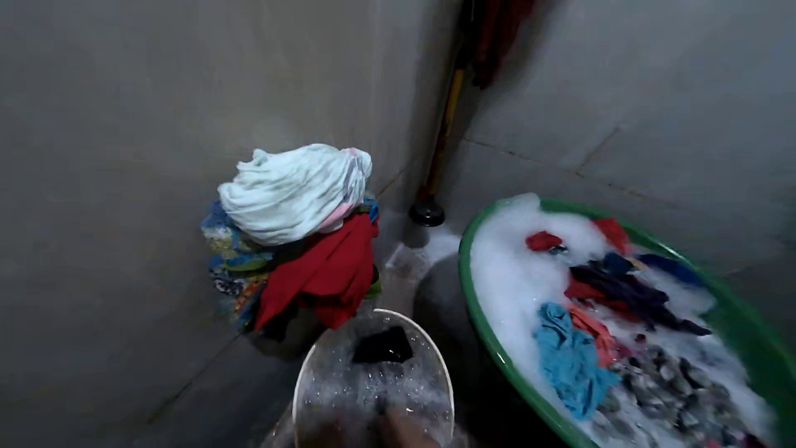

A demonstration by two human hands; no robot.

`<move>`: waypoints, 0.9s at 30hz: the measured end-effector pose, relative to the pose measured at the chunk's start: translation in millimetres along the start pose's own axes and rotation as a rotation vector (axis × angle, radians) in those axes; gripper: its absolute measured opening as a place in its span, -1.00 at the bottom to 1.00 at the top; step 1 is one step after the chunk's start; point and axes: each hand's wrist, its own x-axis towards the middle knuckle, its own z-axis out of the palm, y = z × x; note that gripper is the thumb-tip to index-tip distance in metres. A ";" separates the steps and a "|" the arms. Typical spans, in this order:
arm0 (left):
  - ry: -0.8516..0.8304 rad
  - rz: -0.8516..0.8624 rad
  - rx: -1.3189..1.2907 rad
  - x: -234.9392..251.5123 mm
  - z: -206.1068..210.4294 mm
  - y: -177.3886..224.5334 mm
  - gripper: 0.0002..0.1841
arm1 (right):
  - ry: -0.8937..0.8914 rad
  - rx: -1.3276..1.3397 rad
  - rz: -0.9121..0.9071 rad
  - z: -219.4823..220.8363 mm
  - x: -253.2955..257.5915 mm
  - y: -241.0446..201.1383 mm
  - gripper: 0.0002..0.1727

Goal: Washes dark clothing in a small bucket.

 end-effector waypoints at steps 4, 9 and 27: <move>-0.163 0.027 -0.221 44.5 -1.5 14.3 -0.45 | -0.033 -0.064 0.137 -19.5 -6.8 15.5 -0.44; -0.120 0.121 -0.023 2.3 11.7 0.4 -0.29 | 0.014 0.006 -0.037 -6.1 -40.3 -26.9 -0.54; 0.087 0.016 -0.004 -46.8 34.6 -15.9 -0.52 | 1.222 0.625 -0.763 -237.5 -460.6 -206.9 -0.89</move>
